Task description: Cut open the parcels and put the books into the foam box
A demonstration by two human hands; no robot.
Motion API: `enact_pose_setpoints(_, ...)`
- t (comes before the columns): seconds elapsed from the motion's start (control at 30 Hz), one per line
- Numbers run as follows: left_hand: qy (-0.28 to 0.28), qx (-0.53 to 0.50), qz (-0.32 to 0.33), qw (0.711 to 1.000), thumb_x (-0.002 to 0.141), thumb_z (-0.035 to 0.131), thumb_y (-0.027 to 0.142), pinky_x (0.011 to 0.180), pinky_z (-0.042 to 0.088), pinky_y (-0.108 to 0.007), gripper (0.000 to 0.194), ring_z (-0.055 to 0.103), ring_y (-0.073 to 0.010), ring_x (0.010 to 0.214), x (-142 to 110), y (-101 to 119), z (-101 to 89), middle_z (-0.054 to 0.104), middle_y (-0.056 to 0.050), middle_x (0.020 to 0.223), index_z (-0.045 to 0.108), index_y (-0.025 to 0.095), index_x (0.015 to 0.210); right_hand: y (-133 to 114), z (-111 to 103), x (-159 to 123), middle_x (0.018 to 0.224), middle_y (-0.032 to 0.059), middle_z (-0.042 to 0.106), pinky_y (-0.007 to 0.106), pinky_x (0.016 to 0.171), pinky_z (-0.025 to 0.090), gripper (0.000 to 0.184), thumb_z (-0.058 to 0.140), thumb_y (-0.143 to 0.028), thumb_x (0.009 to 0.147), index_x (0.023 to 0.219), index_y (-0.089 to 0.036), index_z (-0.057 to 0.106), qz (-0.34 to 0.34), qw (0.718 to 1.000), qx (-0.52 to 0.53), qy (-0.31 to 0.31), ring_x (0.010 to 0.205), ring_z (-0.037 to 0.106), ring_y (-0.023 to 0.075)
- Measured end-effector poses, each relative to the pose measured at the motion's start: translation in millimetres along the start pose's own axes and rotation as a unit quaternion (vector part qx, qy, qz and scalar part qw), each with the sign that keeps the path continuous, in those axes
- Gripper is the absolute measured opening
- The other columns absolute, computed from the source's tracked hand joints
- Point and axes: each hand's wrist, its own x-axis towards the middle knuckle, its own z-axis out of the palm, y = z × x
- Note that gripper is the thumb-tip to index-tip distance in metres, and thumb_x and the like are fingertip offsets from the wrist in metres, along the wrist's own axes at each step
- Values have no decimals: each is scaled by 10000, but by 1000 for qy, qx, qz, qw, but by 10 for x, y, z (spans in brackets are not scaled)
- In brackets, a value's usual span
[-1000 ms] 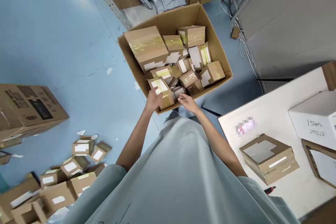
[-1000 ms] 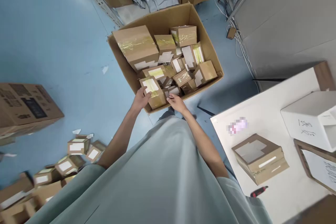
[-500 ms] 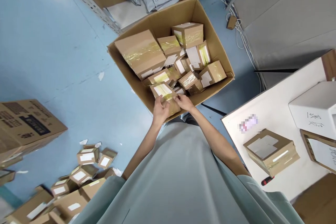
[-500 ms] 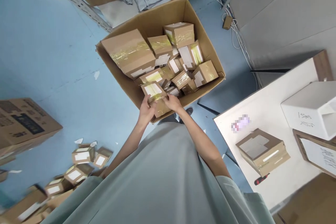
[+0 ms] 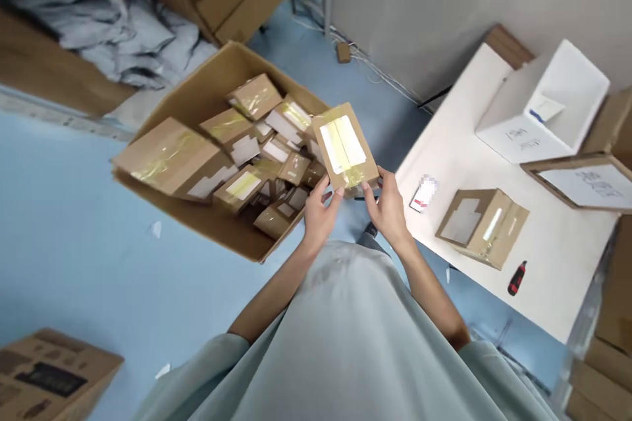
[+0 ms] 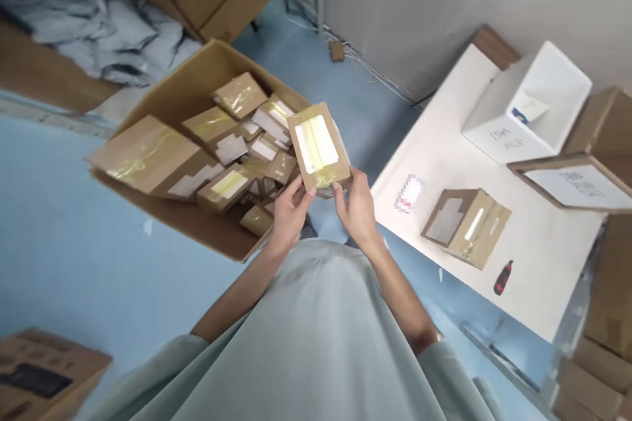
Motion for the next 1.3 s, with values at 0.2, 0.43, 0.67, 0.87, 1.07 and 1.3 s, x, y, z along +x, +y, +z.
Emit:
enact_pose_setpoints(0.2, -145, -18, -62, 987, 898, 906, 552, 1331, 493, -543, 803, 585, -413, 1592, -347, -254, 1577, 668, -127, 1656, 697, 202, 1589, 1066, -1163, -683, 1499, 228, 674, 550, 1126, 641, 610, 523, -628, 1158, 1587, -194, 516, 70, 990, 25, 116, 1319, 730, 341)
enact_pose_setpoints(0.43, -234, 14, -182, 955, 773, 985, 525, 1329, 487, -595, 859, 587, -445, 1578, -796, -838, 2902, 700, -128, 1613, 754, 188, 1530, 2316, -1829, -1589, 1479, 249, 674, 603, 1088, 643, 630, 562, -605, 1128, 1595, -185, 509, 197, 964, 44, 175, 1262, 743, 362)
enact_pose_setpoints(0.67, -277, 48, -220, 934, 751, 982, 508, 1285, 531, -617, 860, 674, -438, 1482, -1020, -1449, 3647, 768, -143, 1511, 762, 167, 1509, 3124, -2167, -1997, 1410, 252, 696, 582, 1069, 634, 600, 557, -557, 1103, 1542, -149, 540, 277, 942, 7, 189, 1233, 725, 366)
enact_pose_setpoints(0.87, -331, 194, -165, 909, 841, 863, 316, 1278, 538, -586, 546, 750, -407, 1388, -1066, -1758, 4188, 778, -117, 1503, 836, 214, 1377, 3428, -2479, -2064, 1368, 265, 656, 673, 1182, 525, 463, 503, -455, 1113, 1403, -139, 678, 272, 929, -144, 204, 1346, 611, 421)
enact_pose_setpoints(1.07, -342, 186, -151, 909, 836, 893, 426, 1220, 594, -571, 447, 805, -377, 1279, -903, -1694, 3748, 814, -138, 1431, 866, 230, 1237, 3247, -2358, -1731, 1353, 253, 680, 689, 1175, 524, 490, 491, -458, 1124, 1426, -147, 719, 225, 953, -135, 153, 1313, 624, 420)
enact_pose_setpoints(1.3, -156, 100, -130, 974, 736, 953, 634, 1212, 578, -586, 598, 787, -368, 1298, -320, -1315, 2160, 851, -172, 1315, 856, 218, 1155, 2592, -1653, -873, 1376, 237, 720, 662, 1149, 570, 508, 474, -455, 1141, 1455, -152, 732, 79, 991, -103, 12, 1279, 669, 400)
